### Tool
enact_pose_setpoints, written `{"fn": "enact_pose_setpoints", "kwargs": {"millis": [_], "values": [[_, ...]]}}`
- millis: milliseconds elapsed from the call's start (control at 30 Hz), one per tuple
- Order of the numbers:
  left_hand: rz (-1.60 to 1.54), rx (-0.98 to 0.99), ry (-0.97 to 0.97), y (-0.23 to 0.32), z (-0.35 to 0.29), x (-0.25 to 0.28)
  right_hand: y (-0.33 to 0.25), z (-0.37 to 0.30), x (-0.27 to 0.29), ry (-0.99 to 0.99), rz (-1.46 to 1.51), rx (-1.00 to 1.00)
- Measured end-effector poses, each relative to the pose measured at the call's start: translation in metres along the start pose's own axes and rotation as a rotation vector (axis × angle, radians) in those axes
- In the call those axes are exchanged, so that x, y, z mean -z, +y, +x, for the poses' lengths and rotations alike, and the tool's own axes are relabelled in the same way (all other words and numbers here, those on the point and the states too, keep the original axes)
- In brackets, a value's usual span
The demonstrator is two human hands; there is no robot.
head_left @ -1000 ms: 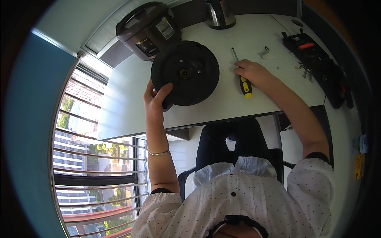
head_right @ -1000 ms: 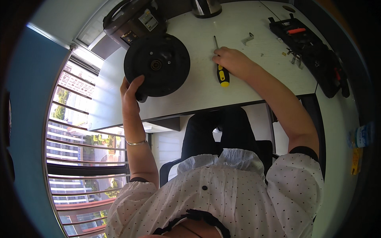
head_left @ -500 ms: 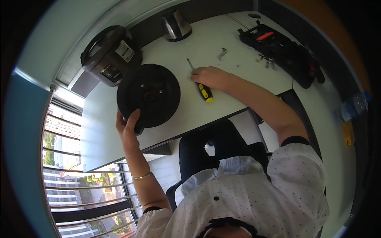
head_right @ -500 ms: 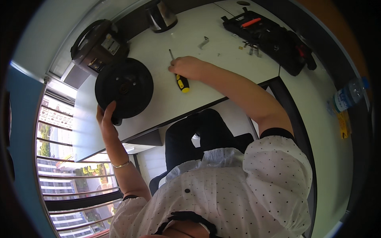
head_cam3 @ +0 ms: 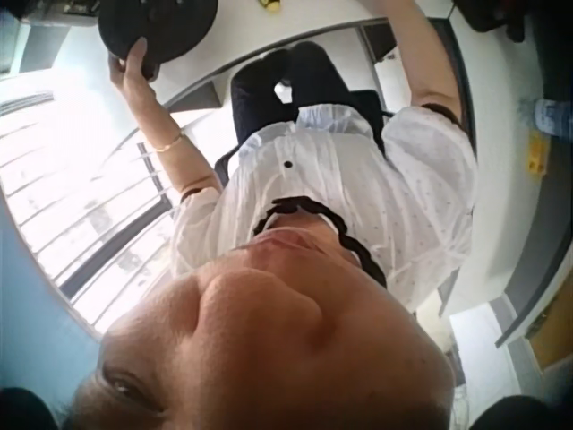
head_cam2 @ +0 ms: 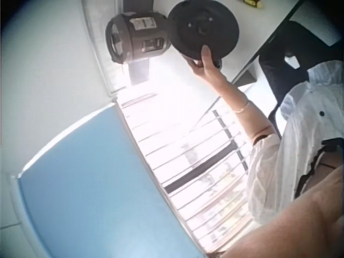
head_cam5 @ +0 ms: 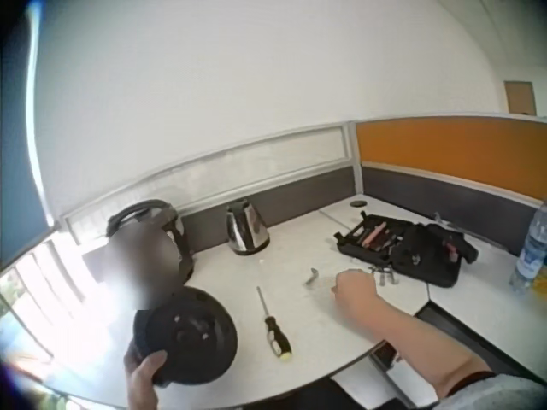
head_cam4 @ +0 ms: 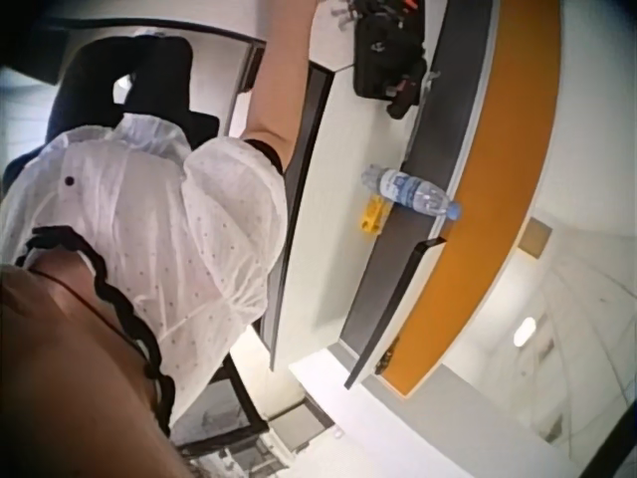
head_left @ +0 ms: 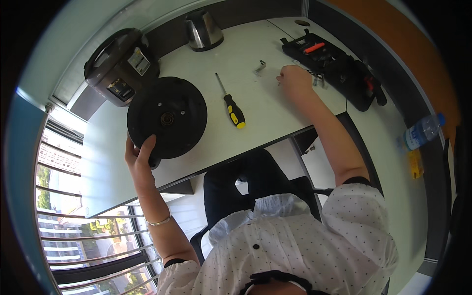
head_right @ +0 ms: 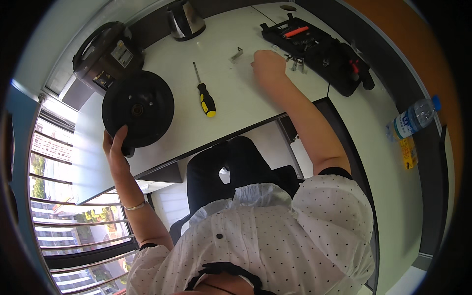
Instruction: The person uses a screwdriver to remove and reinstall screws on the bottom of a small appliance. They repeatedly loosen and tighten the same screws without fully disassembling the unit.
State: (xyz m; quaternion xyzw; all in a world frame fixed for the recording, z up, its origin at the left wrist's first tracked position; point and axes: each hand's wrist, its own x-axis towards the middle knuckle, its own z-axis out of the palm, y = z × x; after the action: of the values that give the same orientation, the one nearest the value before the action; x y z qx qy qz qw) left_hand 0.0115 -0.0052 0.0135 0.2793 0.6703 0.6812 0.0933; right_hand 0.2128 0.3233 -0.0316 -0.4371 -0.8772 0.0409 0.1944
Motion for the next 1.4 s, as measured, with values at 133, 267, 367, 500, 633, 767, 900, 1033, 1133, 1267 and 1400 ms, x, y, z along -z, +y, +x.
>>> {"fn": "enact_pose_setpoints", "kwargs": {"millis": [133, 267, 367, 500, 633, 767, 900, 1033, 1133, 1267, 1400], "values": [[-0.051, 0.002, -0.006, 0.0, 0.002, 0.002, 0.005, 0.006, -0.009, -0.071, 0.088, -0.037], [-0.079, 0.008, -0.008, 0.006, 0.0, 0.004, 0.012, 0.017, -0.028, -0.075, 0.125, -0.002], [-0.106, 0.04, -0.019, 0.007, 0.003, 0.004, 0.014, 0.021, -0.031, -0.086, 0.057, 0.016], [-0.141, 0.032, -0.029, 0.005, 0.005, 0.006, 0.014, 0.023, -0.027, -0.104, -0.006, 0.082], [-0.106, 0.037, -0.018, -0.002, 0.007, 0.011, 0.023, 0.026, -0.035, -0.074, -0.043, 0.149], [-0.081, 0.025, -0.01, -0.004, 0.01, 0.01, 0.028, 0.022, -0.034, -0.03, -0.079, 0.18], [-0.058, 0.001, -0.007, -0.008, 0.012, 0.012, 0.015, 0.011, -0.017, 0.081, 0.031, 0.242], [-0.02, -0.003, 0.005, -0.013, 0.012, 0.014, -0.052, -0.026, 0.028, -0.032, 0.672, 0.084], [-0.017, -0.006, 0.005, -0.015, 0.012, 0.013, -0.088, -0.051, 0.033, -0.087, 1.071, 0.175], [-0.024, -0.001, 0.006, -0.01, 0.009, 0.013, -0.134, -0.08, 0.037, -0.145, 1.261, 0.242], [-0.054, 0.007, 0.017, -0.007, 0.008, 0.009, -0.169, -0.092, 0.025, 0.025, 1.317, 0.426]]}}
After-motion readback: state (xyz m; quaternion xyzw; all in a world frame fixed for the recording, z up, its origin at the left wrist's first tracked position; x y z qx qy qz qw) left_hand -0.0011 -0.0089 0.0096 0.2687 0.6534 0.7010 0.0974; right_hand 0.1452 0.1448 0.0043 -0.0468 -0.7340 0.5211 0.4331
